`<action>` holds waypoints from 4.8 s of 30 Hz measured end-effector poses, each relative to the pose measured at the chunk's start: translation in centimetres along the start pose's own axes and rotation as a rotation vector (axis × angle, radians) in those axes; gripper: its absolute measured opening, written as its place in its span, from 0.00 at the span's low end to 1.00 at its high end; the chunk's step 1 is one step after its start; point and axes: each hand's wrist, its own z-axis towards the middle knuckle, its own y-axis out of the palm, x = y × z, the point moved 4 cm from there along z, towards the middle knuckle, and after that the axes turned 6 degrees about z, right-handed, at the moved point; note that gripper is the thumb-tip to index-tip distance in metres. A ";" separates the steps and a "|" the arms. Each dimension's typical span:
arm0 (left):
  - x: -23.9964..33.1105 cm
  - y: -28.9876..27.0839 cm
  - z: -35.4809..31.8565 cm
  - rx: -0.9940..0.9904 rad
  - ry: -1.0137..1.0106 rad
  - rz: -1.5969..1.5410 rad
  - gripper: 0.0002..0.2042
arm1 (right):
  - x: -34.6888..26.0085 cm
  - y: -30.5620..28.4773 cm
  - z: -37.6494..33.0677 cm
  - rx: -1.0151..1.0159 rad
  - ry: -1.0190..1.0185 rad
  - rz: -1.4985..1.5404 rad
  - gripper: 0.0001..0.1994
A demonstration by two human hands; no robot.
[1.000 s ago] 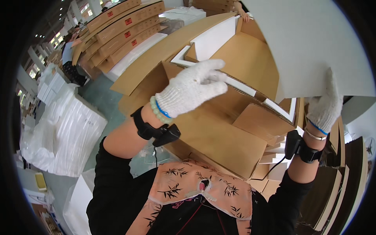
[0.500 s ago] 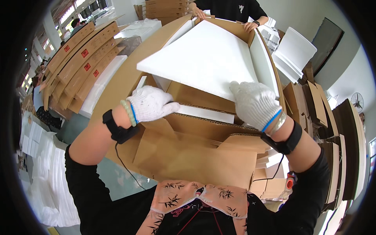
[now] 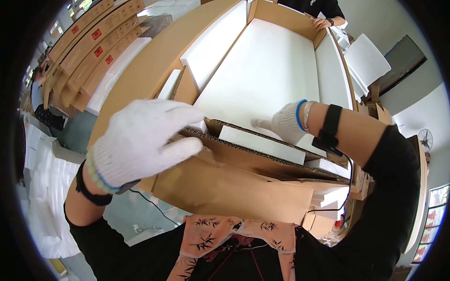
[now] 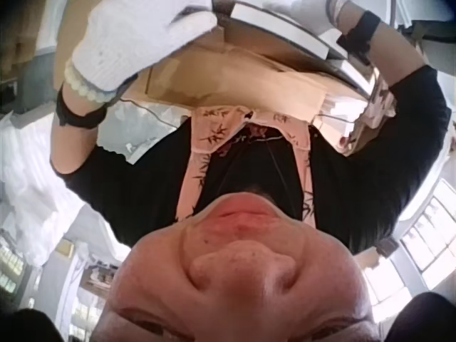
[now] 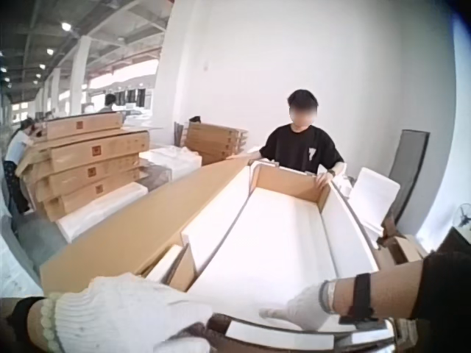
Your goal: The person assembles a cardboard box and places white foam corner protectors inside it. They retrieve the foam pieces from a large plastic bag and arrange them within the box, then use a tape dispenser to seal the box flaps.
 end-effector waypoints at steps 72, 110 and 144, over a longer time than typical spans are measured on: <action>5.6 32.2 -12.0 -0.184 -0.327 -0.148 0.14 | -6.6 52.4 -10.7 1.125 1.471 0.846 0.20; 10.5 28.9 -2.8 0.218 -0.143 0.219 0.25 | -1.2 47.9 -0.7 1.599 0.687 1.521 0.32; -14.1 11.7 -24.6 0.812 -1.270 -0.422 0.38 | 0.7 28.4 3.0 1.337 0.091 0.529 0.14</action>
